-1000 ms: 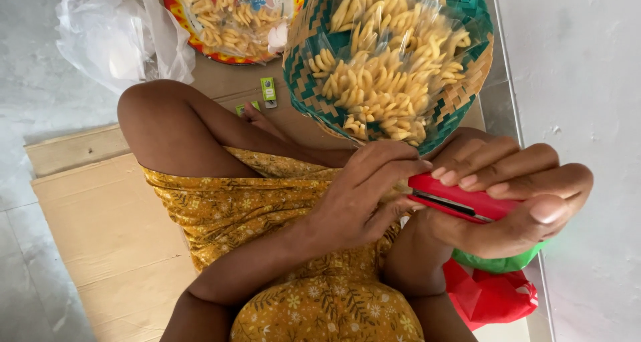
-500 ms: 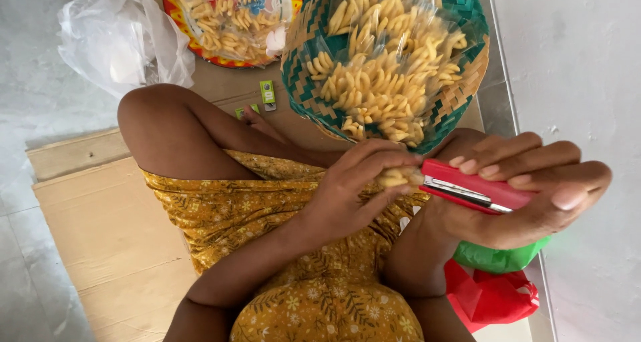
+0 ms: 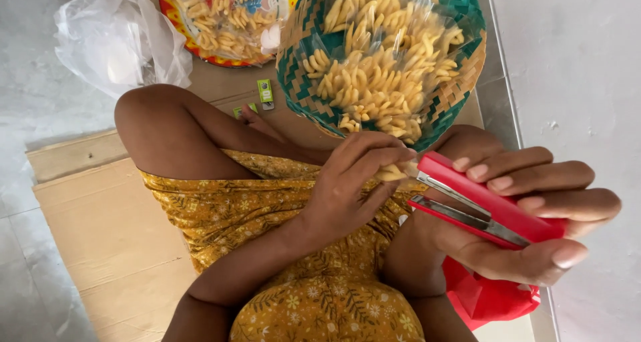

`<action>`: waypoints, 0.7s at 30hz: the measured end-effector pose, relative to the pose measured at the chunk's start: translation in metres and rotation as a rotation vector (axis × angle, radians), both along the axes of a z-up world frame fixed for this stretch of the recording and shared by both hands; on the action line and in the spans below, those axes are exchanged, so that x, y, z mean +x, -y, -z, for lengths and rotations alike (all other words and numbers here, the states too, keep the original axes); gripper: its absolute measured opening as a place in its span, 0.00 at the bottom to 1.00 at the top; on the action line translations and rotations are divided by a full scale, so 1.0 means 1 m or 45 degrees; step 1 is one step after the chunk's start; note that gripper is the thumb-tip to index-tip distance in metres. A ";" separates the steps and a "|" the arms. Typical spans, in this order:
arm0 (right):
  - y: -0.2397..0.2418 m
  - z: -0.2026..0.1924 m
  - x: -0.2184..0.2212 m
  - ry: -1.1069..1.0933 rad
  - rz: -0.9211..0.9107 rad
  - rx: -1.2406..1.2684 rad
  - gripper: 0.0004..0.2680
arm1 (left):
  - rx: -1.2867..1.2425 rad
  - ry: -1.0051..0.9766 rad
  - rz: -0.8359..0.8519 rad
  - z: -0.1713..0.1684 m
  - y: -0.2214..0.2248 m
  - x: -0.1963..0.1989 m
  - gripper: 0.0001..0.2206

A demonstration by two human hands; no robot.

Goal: Filling small plastic bags with snacks and sealing them using a stapler

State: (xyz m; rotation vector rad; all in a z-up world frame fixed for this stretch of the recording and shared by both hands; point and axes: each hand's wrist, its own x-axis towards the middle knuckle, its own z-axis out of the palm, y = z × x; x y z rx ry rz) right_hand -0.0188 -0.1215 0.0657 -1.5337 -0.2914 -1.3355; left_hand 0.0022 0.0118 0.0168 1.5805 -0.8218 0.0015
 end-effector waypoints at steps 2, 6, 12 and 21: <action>-0.004 -0.001 0.002 0.016 0.018 0.014 0.16 | 0.011 0.024 -0.013 -0.001 0.000 -0.001 0.18; -0.002 0.000 0.002 0.011 -0.086 0.003 0.15 | 0.041 0.062 -0.050 -0.003 0.000 -0.003 0.17; 0.001 0.002 0.009 0.080 -0.132 -0.004 0.12 | 0.042 0.115 -0.064 -0.001 0.003 -0.003 0.19; -0.002 0.000 0.010 0.070 -0.065 0.003 0.13 | 0.041 0.112 -0.057 -0.001 0.004 -0.004 0.18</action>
